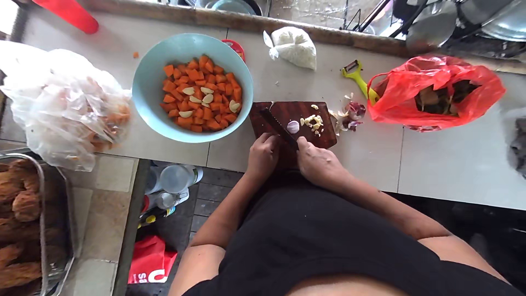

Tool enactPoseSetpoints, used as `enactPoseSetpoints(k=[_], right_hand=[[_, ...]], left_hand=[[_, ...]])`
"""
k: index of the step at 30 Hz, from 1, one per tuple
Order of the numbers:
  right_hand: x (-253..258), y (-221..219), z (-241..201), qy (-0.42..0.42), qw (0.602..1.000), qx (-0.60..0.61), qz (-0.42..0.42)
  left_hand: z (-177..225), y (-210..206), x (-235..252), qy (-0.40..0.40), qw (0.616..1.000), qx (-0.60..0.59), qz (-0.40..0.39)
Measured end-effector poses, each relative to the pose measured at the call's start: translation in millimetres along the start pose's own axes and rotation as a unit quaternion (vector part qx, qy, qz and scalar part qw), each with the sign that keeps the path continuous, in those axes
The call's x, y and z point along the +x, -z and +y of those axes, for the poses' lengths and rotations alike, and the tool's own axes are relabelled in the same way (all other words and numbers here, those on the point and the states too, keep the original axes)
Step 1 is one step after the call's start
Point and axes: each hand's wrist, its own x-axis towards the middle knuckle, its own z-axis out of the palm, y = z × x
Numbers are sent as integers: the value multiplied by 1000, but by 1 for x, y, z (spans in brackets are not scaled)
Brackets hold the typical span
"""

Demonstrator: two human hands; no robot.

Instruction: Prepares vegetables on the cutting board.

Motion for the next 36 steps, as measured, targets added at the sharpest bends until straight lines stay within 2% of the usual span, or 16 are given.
enactPoseSetpoints(k=[5, 8, 11, 14, 17, 19, 21, 24, 27, 32, 36], right_hand=[[6, -1, -6, -8, 1000, -5, -13], [7, -5, -1, 10, 1000, 13, 6], [2, -9, 15, 58, 994, 65, 71], [-9, -12, 25, 109, 968, 114, 193], [-17, -4, 26, 102, 961, 120, 228], [-17, -3, 25, 94, 960, 119, 234], [-18, -2, 22, 78, 965, 116, 222], [-15, -4, 20, 60, 975, 95, 190], [-11, -7, 17, 45, 983, 86, 154], [-12, -6, 11, 14, 994, 62, 88], [-12, -8, 4, -10, 997, 28, 72]], left_hand=[[-2, 2, -1, -11, 1000, -3, -5], [-2, 4, -1, -5, 1000, -18, -15], [-4, 10, 4, 0, 999, -26, -47], [-8, 20, 17, -21, 990, -37, -133], [-13, 22, 31, -86, 977, -50, -189], [-14, 21, 35, -94, 974, -50, -200], [-9, 19, 33, -54, 981, -47, -183], [5, 13, 25, 28, 992, -40, -117], [11, 8, 18, 73, 993, -48, -85], [7, 7, 6, 60, 995, -49, -59], [3, 3, 6, 34, 998, -55, -25]])
